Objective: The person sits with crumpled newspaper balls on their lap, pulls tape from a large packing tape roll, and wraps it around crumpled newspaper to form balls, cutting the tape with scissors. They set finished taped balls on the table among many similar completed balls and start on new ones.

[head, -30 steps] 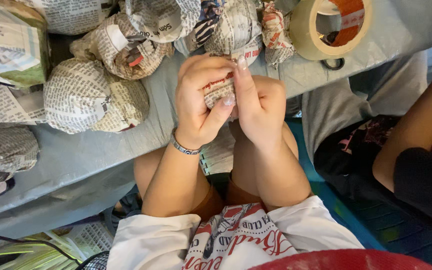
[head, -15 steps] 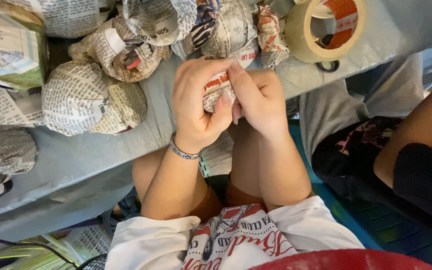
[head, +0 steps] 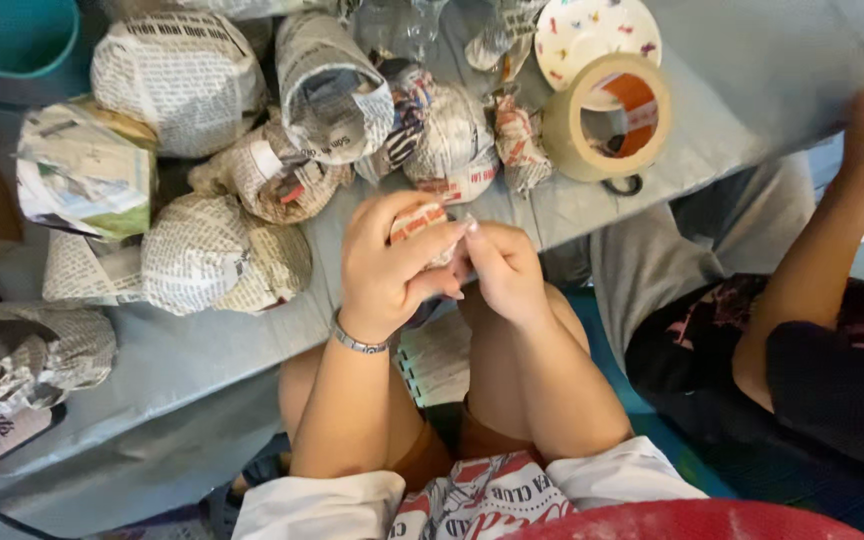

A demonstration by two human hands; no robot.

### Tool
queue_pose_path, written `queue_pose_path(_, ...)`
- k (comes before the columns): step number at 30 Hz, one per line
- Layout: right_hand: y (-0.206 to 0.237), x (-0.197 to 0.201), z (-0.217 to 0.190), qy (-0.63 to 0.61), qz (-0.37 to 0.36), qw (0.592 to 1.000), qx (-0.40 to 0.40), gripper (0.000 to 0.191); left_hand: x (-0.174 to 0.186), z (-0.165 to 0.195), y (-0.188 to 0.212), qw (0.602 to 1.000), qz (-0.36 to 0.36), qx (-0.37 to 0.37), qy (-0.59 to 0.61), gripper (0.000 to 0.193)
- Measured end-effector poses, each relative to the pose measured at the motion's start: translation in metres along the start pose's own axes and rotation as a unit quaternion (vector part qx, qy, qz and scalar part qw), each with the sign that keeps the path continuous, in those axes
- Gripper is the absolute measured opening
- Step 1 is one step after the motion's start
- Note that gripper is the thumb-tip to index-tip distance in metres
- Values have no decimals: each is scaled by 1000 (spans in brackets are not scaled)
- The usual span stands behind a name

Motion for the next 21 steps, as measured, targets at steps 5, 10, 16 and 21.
queue_pose_path(5, 5, -4, -5, 28, 73, 997, 28, 23, -2, -2, 4, 989, 77, -55, -112, 46)
queue_pose_path(10, 2, -12, -16, 251, 4, 954, 163, 52, -21, -16, 12, 982, 112, -87, -129, 39)
queue_pose_path(16, -6, -24, -19, 365, -95, 909, 177, 69, -26, -17, 18, 982, 156, -67, -78, 42)
queue_pose_path(21, -9, -29, -12, 397, -101, 904, 120, 77, -26, -24, 20, 980, 183, -61, -53, 42)
Point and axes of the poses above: each hand's wrist, its own y-axis away from the middle knuckle, its own x-axis out of the back of the hand, z = x × y, the point moved 1 cm from there along -y, towards the middle knuckle, and after that the axes turned 6 degrees about -z, right-handed, at the moved point
